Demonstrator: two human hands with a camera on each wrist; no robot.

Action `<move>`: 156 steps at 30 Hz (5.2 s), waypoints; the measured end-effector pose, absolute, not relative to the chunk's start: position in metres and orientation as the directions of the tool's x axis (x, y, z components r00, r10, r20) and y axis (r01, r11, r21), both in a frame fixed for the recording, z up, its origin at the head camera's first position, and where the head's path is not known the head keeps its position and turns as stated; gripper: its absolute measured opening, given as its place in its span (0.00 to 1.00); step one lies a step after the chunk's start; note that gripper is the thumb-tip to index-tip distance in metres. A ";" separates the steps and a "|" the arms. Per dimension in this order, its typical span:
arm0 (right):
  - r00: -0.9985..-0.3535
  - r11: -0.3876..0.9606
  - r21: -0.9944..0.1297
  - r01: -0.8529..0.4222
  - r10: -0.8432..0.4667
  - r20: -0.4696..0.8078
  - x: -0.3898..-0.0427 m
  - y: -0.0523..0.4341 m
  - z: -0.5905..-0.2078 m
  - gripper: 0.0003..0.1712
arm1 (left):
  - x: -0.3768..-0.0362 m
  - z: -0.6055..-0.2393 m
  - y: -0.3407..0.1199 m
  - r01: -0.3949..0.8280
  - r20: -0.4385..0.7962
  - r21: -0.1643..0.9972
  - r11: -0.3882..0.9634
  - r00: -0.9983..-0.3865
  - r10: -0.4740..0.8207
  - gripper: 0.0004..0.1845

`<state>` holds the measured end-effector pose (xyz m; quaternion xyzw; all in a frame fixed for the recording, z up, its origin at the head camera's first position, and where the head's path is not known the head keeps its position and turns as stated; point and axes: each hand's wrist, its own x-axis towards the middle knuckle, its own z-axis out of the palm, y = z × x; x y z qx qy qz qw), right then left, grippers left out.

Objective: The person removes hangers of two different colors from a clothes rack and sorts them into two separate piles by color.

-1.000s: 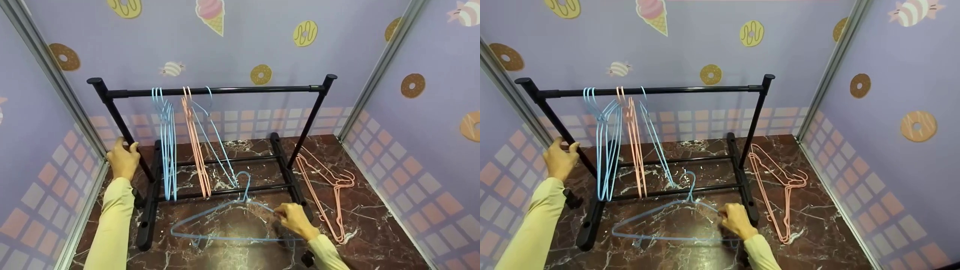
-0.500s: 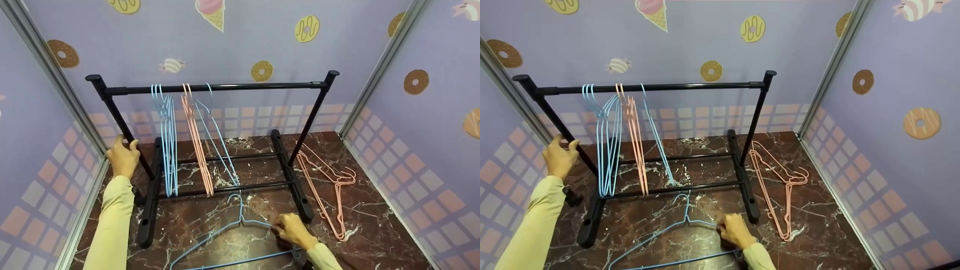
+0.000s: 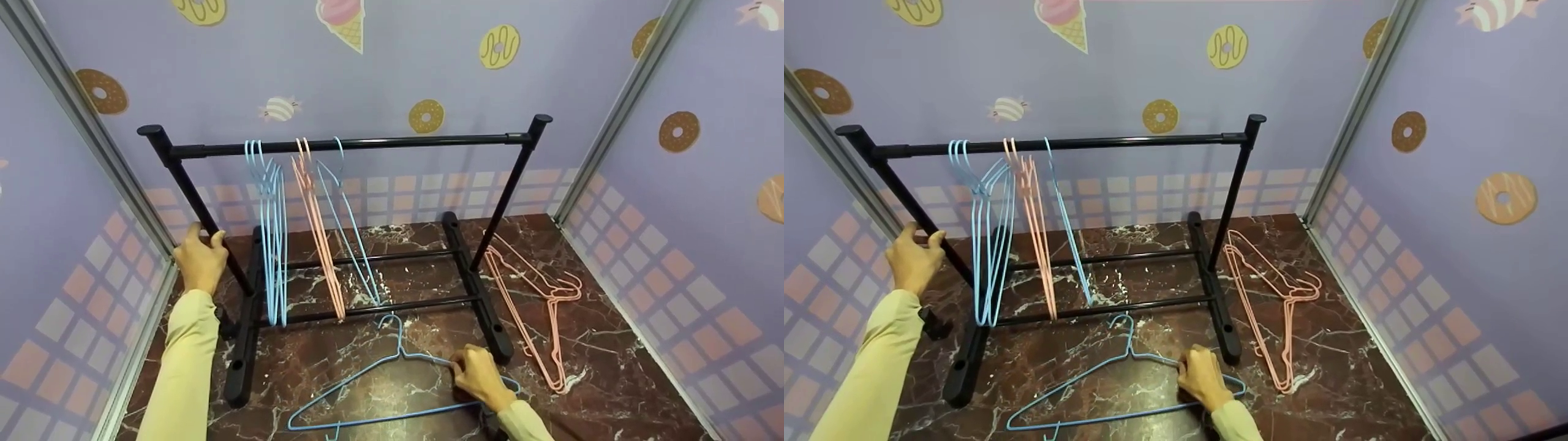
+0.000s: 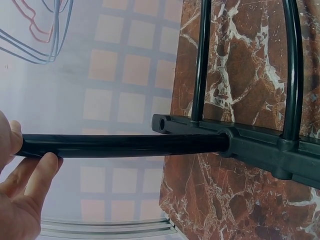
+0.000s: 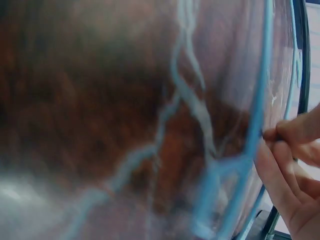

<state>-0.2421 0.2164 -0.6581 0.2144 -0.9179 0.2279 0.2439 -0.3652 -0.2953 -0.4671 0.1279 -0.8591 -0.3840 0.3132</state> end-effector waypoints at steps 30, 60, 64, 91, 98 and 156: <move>-0.802 0.767 -0.419 -0.486 -0.201 0.563 -0.260 0.189 -0.612 0.06 | -0.364 -0.468 -0.295 0.033 0.440 0.746 0.665 -0.774 -0.455 0.15; -0.843 0.481 -0.700 -0.528 -0.197 0.501 -0.308 0.055 -0.444 0.03 | -0.364 -0.466 -0.293 0.015 0.431 0.747 0.665 -0.773 -0.466 0.16; -0.840 0.451 -0.714 -0.535 -0.193 0.508 -0.309 0.061 -0.442 0.03 | -0.365 -0.466 -0.293 0.008 0.424 0.747 0.665 -0.777 -0.466 0.17; -0.728 0.530 -0.591 -0.608 -0.076 0.681 -0.275 0.150 -0.494 0.04 | -0.364 -0.466 -0.295 0.010 0.430 0.747 0.665 -0.769 -0.472 0.14; -0.668 0.612 -0.505 -0.609 -0.051 0.743 -0.265 0.186 -0.529 0.03 | -0.363 -0.467 -0.294 -0.005 0.422 0.748 0.664 -0.768 -0.481 0.15; -0.802 0.696 -0.409 -0.590 -0.450 0.392 -0.233 0.252 -0.642 0.09 | -0.365 -0.469 -0.294 0.009 0.428 0.757 0.654 -0.763 -0.484 0.14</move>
